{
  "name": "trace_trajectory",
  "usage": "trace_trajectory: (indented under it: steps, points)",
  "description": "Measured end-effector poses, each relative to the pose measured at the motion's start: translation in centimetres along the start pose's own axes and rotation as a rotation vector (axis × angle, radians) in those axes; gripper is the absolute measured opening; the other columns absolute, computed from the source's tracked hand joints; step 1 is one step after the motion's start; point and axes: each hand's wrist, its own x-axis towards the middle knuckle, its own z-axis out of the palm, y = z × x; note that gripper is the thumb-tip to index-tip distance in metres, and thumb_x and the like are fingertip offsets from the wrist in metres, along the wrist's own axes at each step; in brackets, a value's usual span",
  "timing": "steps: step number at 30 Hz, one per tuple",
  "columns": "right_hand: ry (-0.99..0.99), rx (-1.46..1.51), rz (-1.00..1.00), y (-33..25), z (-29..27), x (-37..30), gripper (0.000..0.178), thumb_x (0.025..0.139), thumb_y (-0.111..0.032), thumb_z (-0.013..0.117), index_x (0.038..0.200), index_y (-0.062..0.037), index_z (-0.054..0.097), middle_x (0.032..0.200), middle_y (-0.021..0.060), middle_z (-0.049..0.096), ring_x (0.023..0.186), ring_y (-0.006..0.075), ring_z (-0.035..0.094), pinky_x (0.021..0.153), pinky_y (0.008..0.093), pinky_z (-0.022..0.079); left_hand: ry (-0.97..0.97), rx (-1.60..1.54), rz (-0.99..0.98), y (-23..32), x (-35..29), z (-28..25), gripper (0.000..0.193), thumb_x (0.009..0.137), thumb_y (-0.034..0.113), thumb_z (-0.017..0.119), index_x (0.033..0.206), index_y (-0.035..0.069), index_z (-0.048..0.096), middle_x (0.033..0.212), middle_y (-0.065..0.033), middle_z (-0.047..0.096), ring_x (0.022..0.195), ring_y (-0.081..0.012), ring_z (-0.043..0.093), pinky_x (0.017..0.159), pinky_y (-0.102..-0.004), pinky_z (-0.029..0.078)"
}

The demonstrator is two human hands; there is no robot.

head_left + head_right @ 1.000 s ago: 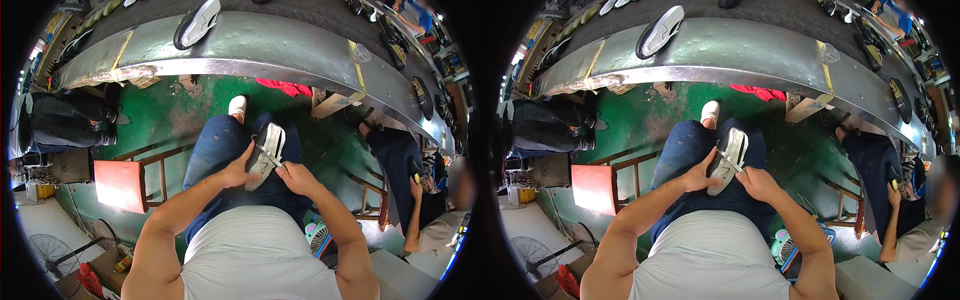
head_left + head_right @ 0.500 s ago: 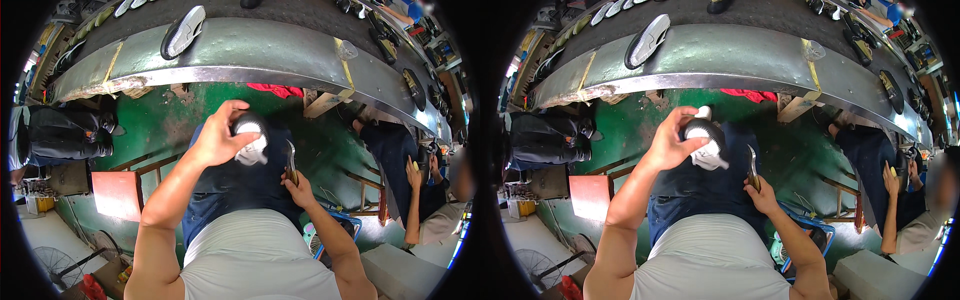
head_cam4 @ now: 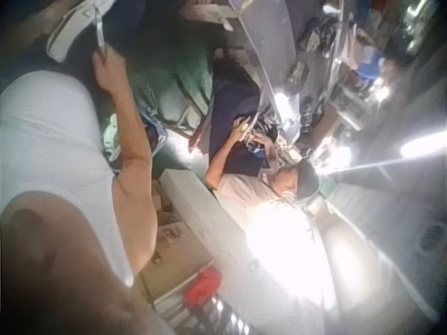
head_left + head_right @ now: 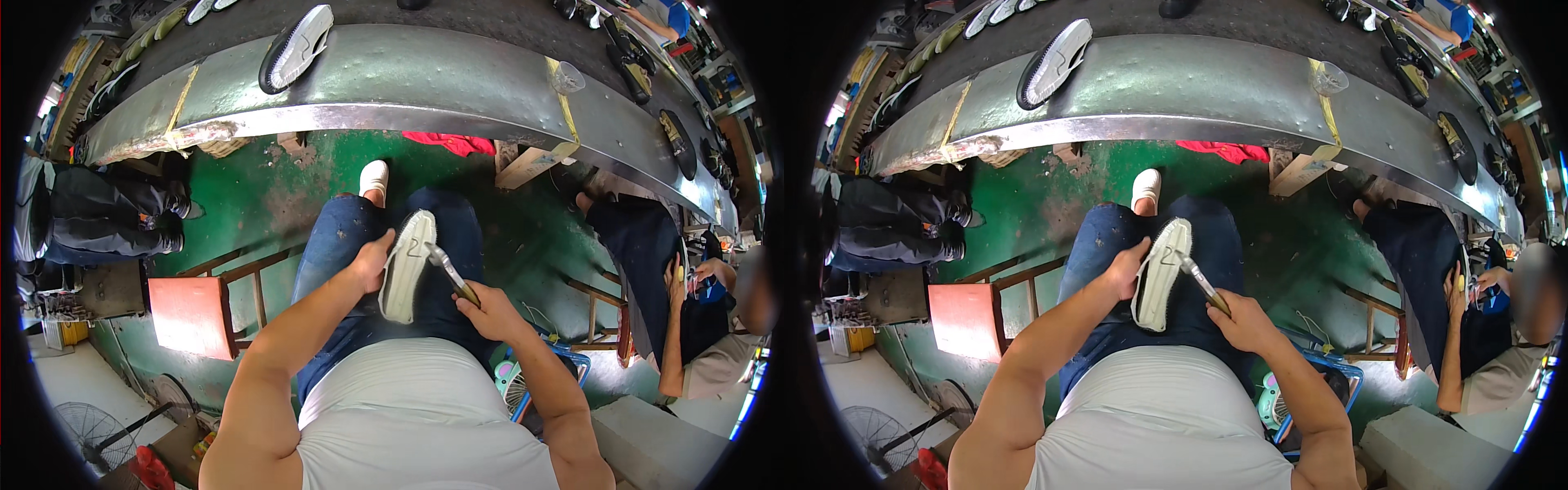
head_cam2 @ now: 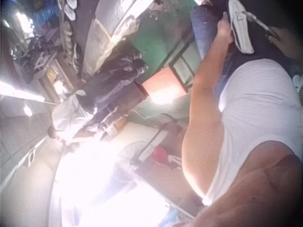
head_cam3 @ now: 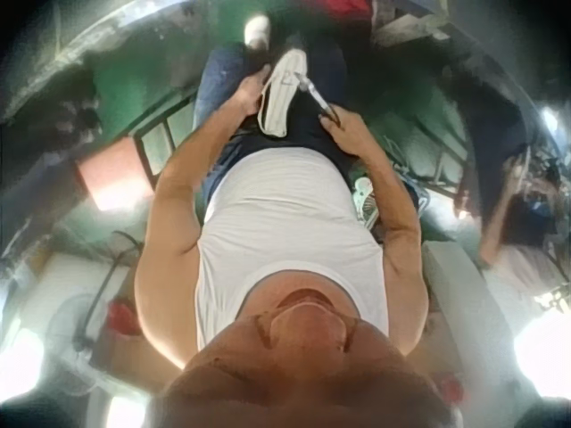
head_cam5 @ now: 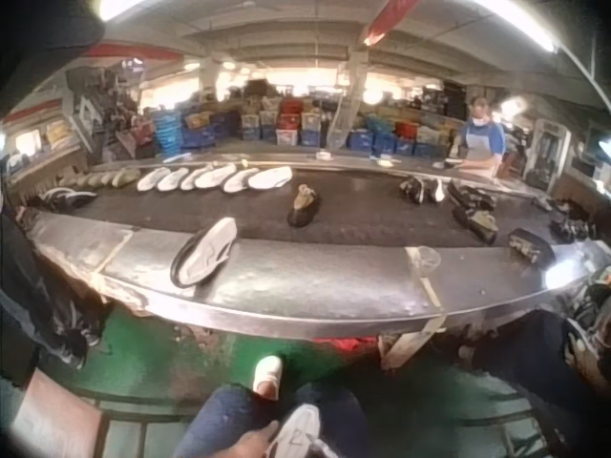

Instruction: Assembling and inspecting shoes on a factory conveyor belt, using pliers to pull and secure the shoe upper to the sole.

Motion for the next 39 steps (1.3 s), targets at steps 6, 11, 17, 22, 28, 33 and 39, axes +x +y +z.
trace_trajectory:
  steps: [6, 11, 17, 22, 28, 33, 39]
  points:
    - [-0.158, -0.336, -0.252, -0.2, -0.4, 1.5, 0.042, 0.092, -0.016, 0.061, 0.126, 0.0085, 0.054, 0.103, 0.0257, 0.065, 0.098, 0.0376, 0.064, 0.092, 0.0429, 0.051, -0.110, 0.102, 0.273, -3.6, -2.4, 0.2, 0.048, 0.109, 0.037, 0.029, 0.145, 0.008, 0.045, 0.132, -0.0106, 0.059, 0.118, -0.0225, 0.057, 0.104, -0.0378, 0.046]
    - [-0.032, -0.772, -0.351, -2.2, -0.5, 1.6, 0.043, 0.093, -0.015, 0.060, 0.126, 0.0122, 0.052, 0.106, 0.0287, 0.064, 0.101, 0.0415, 0.064, 0.092, 0.0438, 0.051, -0.090, 0.230, 0.447, -5.8, -1.2, -0.7, 0.054, 0.110, 0.041, 0.027, 0.152, 0.008, 0.035, 0.140, -0.0103, 0.053, 0.126, -0.0210, 0.052, 0.107, -0.0367, 0.043]
    - [-0.551, -0.663, 0.072, -8.0, -3.0, 5.6, 0.025, 0.095, -0.019, 0.059, 0.100, 0.0052, 0.060, 0.088, 0.0239, 0.068, 0.086, 0.0430, 0.066, 0.078, 0.0498, 0.052, -0.023, 0.389, 0.480, -6.5, -1.7, -1.0, 0.058, 0.109, 0.046, 0.025, 0.154, 0.009, 0.030, 0.142, -0.0095, 0.049, 0.126, -0.0205, 0.051, 0.108, -0.0353, 0.042]
    - [-0.239, -0.353, -0.022, -2.2, 2.2, 4.2, 0.028, 0.094, -0.025, 0.061, 0.091, 0.0020, 0.059, 0.086, 0.0272, 0.066, 0.084, 0.0464, 0.064, 0.075, 0.0525, 0.050, -0.078, 0.159, 0.363, -5.8, -1.5, -1.9, 0.059, 0.108, 0.048, 0.030, 0.152, 0.009, 0.032, 0.138, -0.0085, 0.051, 0.124, -0.0201, 0.051, 0.105, -0.0366, 0.043]
    - [-0.011, -0.018, 0.094, 1.3, 6.9, 2.9, 0.032, 0.095, -0.025, 0.061, 0.104, 0.0046, 0.061, 0.081, 0.0238, 0.066, 0.077, 0.0402, 0.066, 0.072, 0.0471, 0.051, 0.020, 0.226, 0.330, -3.1, -3.1, 1.4, 0.069, 0.104, 0.044, 0.049, 0.157, 0.008, 0.023, 0.145, -0.0130, 0.046, 0.130, -0.0228, 0.047, 0.109, -0.0381, 0.040]
    - [-0.606, 0.746, 0.456, 3.7, 0.4, 4.3, 0.027, 0.099, -0.023, 0.060, 0.109, 0.0021, 0.062, 0.085, 0.0101, 0.069, 0.071, 0.0143, 0.066, 0.051, 0.0275, 0.050, -0.003, 0.256, 0.328, -3.2, -2.0, 1.1, 0.068, 0.101, 0.035, 0.056, 0.155, 0.004, 0.026, 0.139, -0.0147, 0.052, 0.125, -0.0241, 0.052, 0.106, -0.0369, 0.042]
    - [-0.400, 0.207, 0.413, -0.5, -2.8, 4.0, 0.032, 0.103, -0.029, 0.053, 0.106, 0.0015, 0.059, 0.079, 0.0071, 0.067, 0.066, 0.0121, 0.063, 0.048, 0.0253, 0.048, 0.130, 0.504, 0.230, -1.6, -2.8, 2.7, 0.062, 0.098, 0.031, 0.057, 0.148, 0.001, 0.036, 0.133, -0.0192, 0.056, 0.120, -0.0259, 0.056, 0.104, -0.0373, 0.043]
